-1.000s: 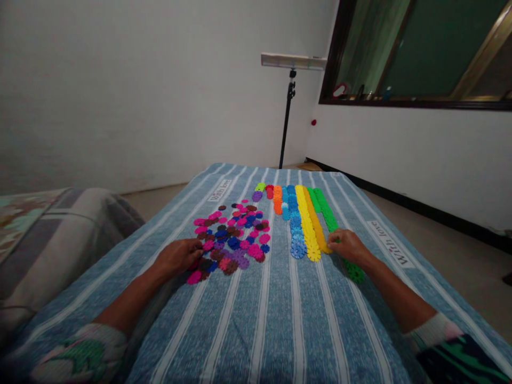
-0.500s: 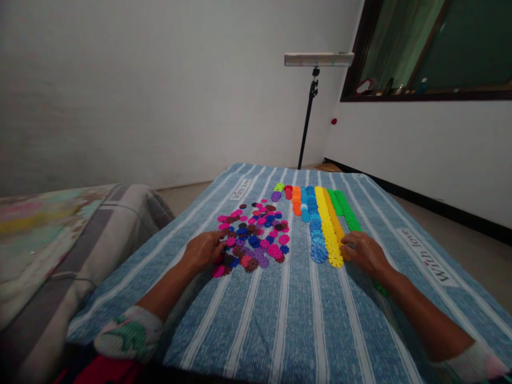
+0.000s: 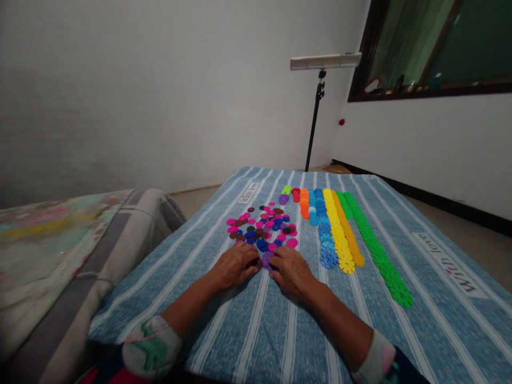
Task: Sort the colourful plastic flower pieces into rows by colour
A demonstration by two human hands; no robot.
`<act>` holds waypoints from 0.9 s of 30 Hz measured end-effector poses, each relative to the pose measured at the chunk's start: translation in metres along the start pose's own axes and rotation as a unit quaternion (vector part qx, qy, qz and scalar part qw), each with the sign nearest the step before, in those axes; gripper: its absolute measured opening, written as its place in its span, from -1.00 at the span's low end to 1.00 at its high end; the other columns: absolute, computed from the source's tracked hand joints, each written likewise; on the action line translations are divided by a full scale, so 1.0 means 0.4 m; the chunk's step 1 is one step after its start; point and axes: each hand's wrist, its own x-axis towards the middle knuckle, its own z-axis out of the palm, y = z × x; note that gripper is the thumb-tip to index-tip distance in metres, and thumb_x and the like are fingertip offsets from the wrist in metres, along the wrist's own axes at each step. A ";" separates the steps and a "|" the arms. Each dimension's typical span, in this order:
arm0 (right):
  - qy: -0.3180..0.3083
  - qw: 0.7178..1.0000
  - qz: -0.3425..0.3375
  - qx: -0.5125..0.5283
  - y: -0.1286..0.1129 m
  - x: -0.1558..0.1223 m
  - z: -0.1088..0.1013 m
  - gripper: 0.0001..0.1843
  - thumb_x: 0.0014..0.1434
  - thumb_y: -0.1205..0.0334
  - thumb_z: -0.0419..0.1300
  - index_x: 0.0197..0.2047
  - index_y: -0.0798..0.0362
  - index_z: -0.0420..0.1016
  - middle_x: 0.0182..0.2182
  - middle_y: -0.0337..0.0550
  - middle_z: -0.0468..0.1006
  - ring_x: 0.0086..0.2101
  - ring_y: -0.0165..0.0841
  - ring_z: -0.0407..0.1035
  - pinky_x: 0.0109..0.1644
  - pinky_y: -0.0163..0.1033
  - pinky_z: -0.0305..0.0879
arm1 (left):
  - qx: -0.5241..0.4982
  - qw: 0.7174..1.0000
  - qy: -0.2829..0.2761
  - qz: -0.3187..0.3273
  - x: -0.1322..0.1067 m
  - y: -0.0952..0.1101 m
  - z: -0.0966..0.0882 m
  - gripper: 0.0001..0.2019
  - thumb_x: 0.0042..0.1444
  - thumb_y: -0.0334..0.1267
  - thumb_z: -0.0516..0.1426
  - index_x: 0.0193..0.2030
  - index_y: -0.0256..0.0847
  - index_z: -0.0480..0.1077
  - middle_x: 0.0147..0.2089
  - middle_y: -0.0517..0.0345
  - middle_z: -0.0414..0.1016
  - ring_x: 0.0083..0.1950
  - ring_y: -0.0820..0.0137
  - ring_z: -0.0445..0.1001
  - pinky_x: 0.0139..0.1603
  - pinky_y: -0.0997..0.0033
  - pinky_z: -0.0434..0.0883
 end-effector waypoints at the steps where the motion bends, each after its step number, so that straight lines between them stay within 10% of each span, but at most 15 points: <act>1: 0.002 1.000 0.003 -0.013 -0.001 0.014 0.009 -0.88 0.17 0.30 0.22 -0.19 0.05 0.53 -0.15 -0.07 0.51 -0.11 -0.23 0.34 -0.03 -0.16 0.25 | -0.001 1.000 0.004 -0.015 0.000 -0.010 -0.002 -0.86 0.13 -0.31 0.10 -0.23 -0.20 0.48 -0.15 0.02 0.51 -0.06 0.26 0.39 0.04 0.25 0.30; 11: 0.083 0.995 0.046 -0.040 0.055 0.028 0.069 -0.86 0.23 0.28 0.15 -0.19 0.07 0.53 -0.12 0.02 0.52 -0.08 -0.17 0.36 0.04 -0.07 0.26 | -0.065 0.983 0.092 -0.142 0.017 -0.140 0.000 -0.79 0.05 -0.46 0.05 -0.24 -0.19 0.46 -0.17 0.07 0.51 -0.04 0.30 0.43 0.07 0.28 0.34; 27: 0.125 0.992 -0.035 0.009 0.017 0.002 0.093 -0.86 0.20 0.34 0.14 -0.20 0.03 0.51 -0.11 0.02 0.54 -0.10 -0.17 0.41 0.00 -0.04 0.36 | -0.064 0.948 0.176 -0.257 0.015 -0.209 0.011 -0.74 0.00 -0.48 0.04 -0.21 -0.21 0.48 -0.18 0.09 0.57 -0.12 0.34 0.50 -0.01 0.35 0.39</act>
